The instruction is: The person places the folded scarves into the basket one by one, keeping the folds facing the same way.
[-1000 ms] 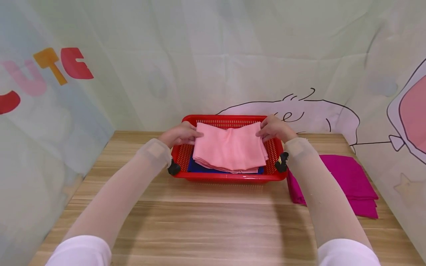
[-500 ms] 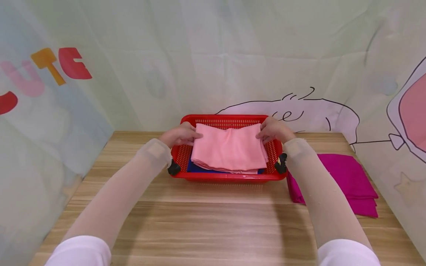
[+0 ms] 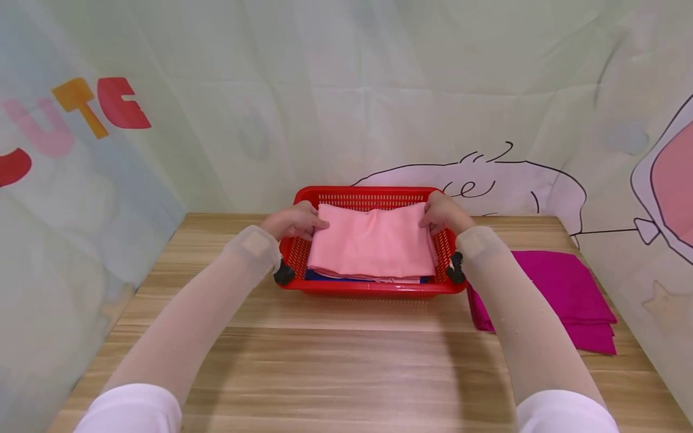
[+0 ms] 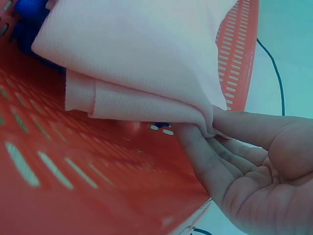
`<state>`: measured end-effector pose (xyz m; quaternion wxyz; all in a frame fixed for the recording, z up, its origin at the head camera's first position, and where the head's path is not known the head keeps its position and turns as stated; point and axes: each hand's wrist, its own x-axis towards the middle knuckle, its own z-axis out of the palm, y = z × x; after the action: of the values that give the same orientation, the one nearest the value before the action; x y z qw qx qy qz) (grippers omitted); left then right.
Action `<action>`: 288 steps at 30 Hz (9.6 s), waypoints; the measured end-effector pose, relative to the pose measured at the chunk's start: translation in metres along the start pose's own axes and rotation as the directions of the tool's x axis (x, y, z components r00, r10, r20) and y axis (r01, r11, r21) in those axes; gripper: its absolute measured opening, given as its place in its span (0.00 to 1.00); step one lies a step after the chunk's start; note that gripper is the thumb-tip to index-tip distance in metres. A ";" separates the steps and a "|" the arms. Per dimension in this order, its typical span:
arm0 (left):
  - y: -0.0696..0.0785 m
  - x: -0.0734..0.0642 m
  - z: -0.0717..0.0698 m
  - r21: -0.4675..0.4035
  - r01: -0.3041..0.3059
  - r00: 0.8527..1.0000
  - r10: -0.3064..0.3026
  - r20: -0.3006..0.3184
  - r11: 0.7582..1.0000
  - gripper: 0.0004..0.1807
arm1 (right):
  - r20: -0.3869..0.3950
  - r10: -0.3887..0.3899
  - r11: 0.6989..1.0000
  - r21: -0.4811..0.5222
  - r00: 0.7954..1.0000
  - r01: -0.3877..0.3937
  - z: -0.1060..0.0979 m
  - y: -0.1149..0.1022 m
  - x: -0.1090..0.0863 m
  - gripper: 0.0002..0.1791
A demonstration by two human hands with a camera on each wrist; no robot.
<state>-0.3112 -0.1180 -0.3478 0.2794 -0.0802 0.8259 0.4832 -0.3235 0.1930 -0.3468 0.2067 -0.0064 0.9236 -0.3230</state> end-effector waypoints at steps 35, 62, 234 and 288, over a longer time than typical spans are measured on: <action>0.003 -0.007 0.003 0.116 0.079 0.996 -0.073 -0.052 0.990 0.41 | -0.056 -0.037 0.991 -0.127 0.998 0.030 0.005 -0.003 0.000 0.19; 0.010 -0.023 -0.005 0.079 0.038 0.999 -0.037 -0.018 0.996 0.44 | -0.114 -0.051 0.995 -0.085 0.992 0.042 -0.007 -0.011 -0.023 0.20; -0.070 0.000 -0.001 0.237 -0.316 0.812 0.391 -0.434 0.919 0.25 | -0.247 -0.521 0.743 -0.602 0.817 0.292 0.074 0.158 -0.152 0.18; -0.068 0.001 0.002 0.240 -0.285 0.810 0.367 -0.457 0.928 0.24 | -0.142 -0.530 0.636 -0.719 0.836 0.282 0.080 0.157 -0.161 0.20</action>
<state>-0.2839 -0.1516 -0.4005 -0.0227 -0.0350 0.9069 0.4192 -0.1264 0.2930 -0.4371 -0.0521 -0.2356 0.9704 -0.0024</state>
